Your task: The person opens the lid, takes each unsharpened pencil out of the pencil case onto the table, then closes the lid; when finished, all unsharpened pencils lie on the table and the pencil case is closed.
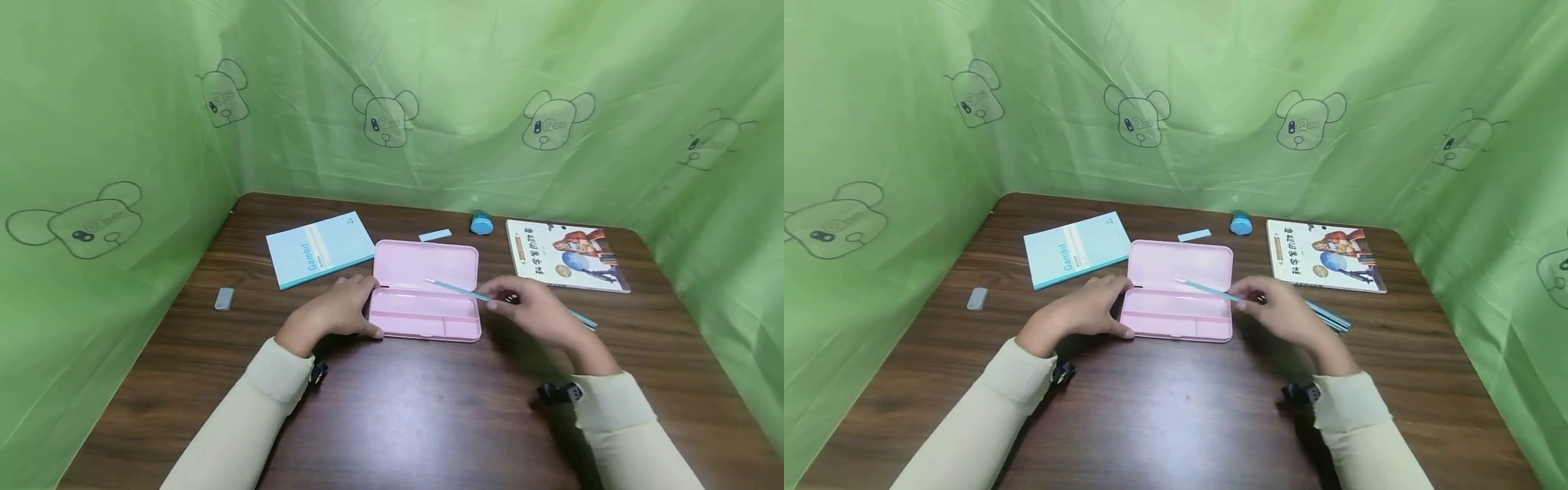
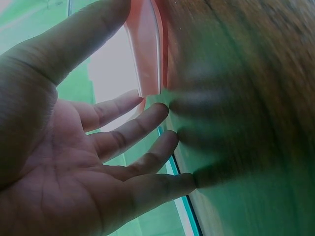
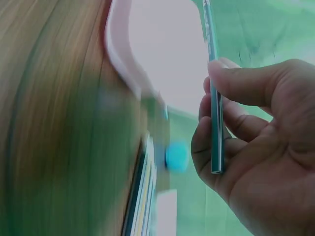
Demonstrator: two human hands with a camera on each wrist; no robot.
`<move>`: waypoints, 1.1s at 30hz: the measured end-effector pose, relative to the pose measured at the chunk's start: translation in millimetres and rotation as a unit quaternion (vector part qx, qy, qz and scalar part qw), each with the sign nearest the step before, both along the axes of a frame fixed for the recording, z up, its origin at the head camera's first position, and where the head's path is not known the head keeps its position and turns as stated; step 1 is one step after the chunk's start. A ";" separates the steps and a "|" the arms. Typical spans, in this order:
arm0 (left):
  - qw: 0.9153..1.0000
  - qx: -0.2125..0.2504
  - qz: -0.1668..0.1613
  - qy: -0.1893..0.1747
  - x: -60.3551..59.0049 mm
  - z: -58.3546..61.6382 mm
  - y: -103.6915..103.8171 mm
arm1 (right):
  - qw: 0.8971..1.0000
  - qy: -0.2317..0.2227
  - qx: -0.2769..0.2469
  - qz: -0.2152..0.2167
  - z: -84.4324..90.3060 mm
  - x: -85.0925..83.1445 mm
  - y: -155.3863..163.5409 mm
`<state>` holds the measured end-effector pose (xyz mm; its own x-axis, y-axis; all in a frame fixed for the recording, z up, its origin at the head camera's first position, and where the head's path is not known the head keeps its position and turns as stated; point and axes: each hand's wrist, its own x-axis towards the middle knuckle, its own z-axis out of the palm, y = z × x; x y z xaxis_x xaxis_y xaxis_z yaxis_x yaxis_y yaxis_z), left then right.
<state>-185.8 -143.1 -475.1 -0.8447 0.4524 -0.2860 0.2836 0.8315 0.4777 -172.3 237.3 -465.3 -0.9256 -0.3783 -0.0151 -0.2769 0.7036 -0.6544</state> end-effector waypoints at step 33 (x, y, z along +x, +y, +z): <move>1.000 0.001 -0.004 0.005 -0.2 -0.1 0.2 | 0.990 0.030 0.094 -0.105 -40.3 39.8 82.2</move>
<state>-186.1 -142.9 -475.2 -0.8436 0.4603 -0.2766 0.2960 0.8283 0.4758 -132.5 319.4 -505.7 -0.9848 -0.1733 -0.0096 -0.1461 0.8575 -0.4933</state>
